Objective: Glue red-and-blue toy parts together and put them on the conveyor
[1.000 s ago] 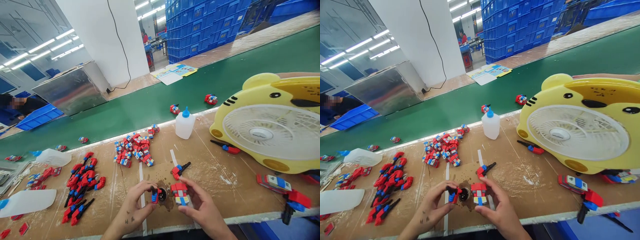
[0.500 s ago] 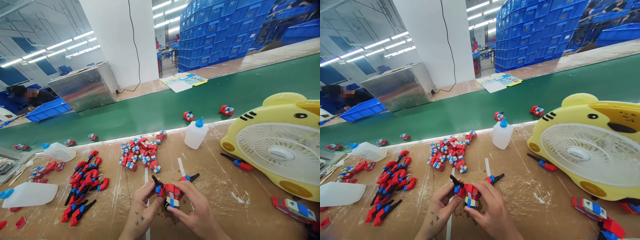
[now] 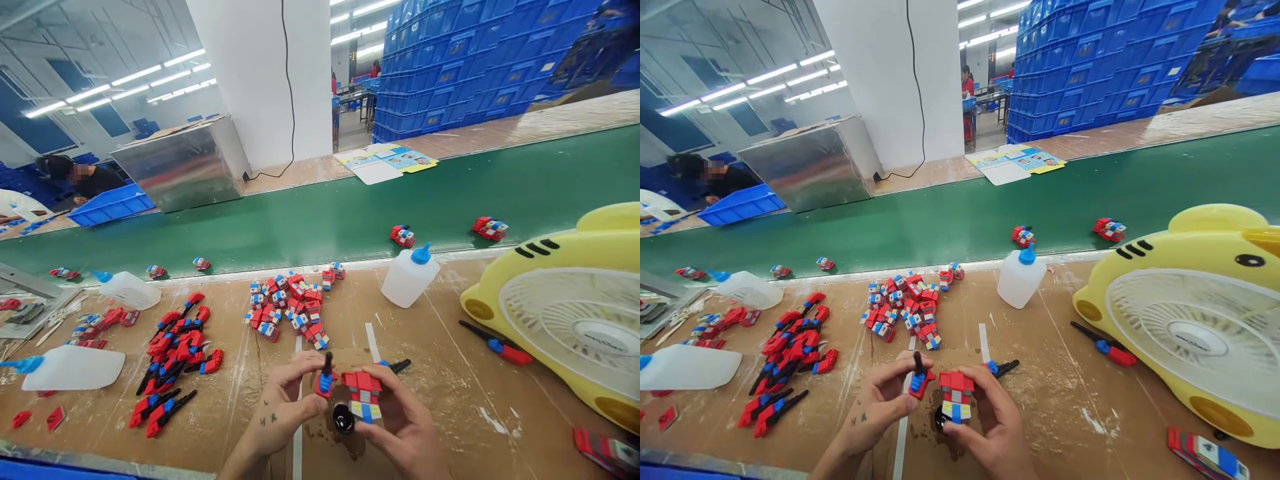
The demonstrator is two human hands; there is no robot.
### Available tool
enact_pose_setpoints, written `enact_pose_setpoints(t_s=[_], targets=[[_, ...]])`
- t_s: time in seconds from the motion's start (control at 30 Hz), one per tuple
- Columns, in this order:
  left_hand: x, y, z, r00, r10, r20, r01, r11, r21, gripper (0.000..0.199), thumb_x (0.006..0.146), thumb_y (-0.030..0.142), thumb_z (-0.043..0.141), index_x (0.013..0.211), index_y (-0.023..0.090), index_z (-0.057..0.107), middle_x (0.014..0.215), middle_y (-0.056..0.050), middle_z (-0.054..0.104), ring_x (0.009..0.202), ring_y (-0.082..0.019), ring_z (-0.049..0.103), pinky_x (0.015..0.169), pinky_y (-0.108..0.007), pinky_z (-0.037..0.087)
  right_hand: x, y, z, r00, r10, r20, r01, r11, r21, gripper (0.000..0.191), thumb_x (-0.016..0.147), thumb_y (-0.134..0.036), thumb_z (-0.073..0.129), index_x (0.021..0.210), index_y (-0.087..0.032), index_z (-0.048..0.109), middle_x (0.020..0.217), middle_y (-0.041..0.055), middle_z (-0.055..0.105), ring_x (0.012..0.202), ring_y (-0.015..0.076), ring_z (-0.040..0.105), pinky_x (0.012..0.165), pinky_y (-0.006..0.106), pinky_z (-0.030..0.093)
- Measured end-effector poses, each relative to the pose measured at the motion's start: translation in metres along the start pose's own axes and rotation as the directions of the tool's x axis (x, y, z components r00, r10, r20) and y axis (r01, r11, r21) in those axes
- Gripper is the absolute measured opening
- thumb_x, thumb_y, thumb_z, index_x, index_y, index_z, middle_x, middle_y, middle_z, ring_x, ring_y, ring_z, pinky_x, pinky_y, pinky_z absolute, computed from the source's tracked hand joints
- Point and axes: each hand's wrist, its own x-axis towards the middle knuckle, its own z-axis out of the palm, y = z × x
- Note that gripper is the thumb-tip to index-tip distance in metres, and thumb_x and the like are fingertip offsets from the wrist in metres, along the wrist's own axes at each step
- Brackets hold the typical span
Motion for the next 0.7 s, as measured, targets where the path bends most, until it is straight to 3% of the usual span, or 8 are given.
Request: enact_pose_setpoints(t_s=[0.1,0.27,0.47,0.7], targets=[[-0.002,0.000,0.005,0.995,-0.055,-0.088,0.030,0.962,-0.270,0.043,0.074,0.035,0.084,0.114,0.024,0.074,0.114,-0.009,0.073,0.103,-0.022,0.066,0.096,-0.034,0.048,-0.003,-0.006,0.001,0.983,0.180,-0.032,-0.166,0.950,0.263,0.060,0.061,-0.043,0.092,0.116,-0.033,0.069,0.109,0.0057,0.075,0.100,0.0271,0.070,0.083,0.032,0.056],[-0.005,-0.001,0.017,0.984,-0.109,-0.138,0.010,0.817,-0.576,0.045,0.069,0.033,0.086,0.111,0.023,0.073,0.113,-0.009,0.072,0.106,-0.020,0.064,0.093,-0.031,0.047,-0.007,-0.015,0.001,0.953,0.301,-0.026,-0.263,0.871,0.415,0.072,0.050,-0.054,0.093,0.114,-0.030,0.071,0.108,0.0073,0.075,0.100,0.0290,0.069,0.085,0.036,0.054],[-0.010,0.000,0.023,0.982,-0.186,-0.042,0.102,0.698,-0.709,0.039,0.071,0.030,0.085,0.107,0.022,0.072,0.112,-0.010,0.072,0.102,-0.018,0.065,0.089,-0.030,0.047,-0.007,-0.015,0.003,0.943,0.330,0.040,-0.312,0.837,0.449,0.071,0.051,-0.056,0.091,0.115,-0.030,0.071,0.106,0.0065,0.073,0.098,0.0276,0.067,0.087,0.036,0.052],[-0.017,0.000,0.017,0.987,-0.162,-0.020,0.093,0.658,-0.747,0.033,0.077,0.027,0.080,0.108,0.019,0.071,0.113,-0.012,0.072,0.106,-0.021,0.065,0.092,-0.033,0.047,-0.007,-0.025,0.008,0.937,0.332,0.109,-0.348,0.857,0.381,0.079,0.049,-0.051,0.092,0.120,-0.028,0.067,0.104,0.0080,0.073,0.094,0.0288,0.068,0.081,0.036,0.052]])
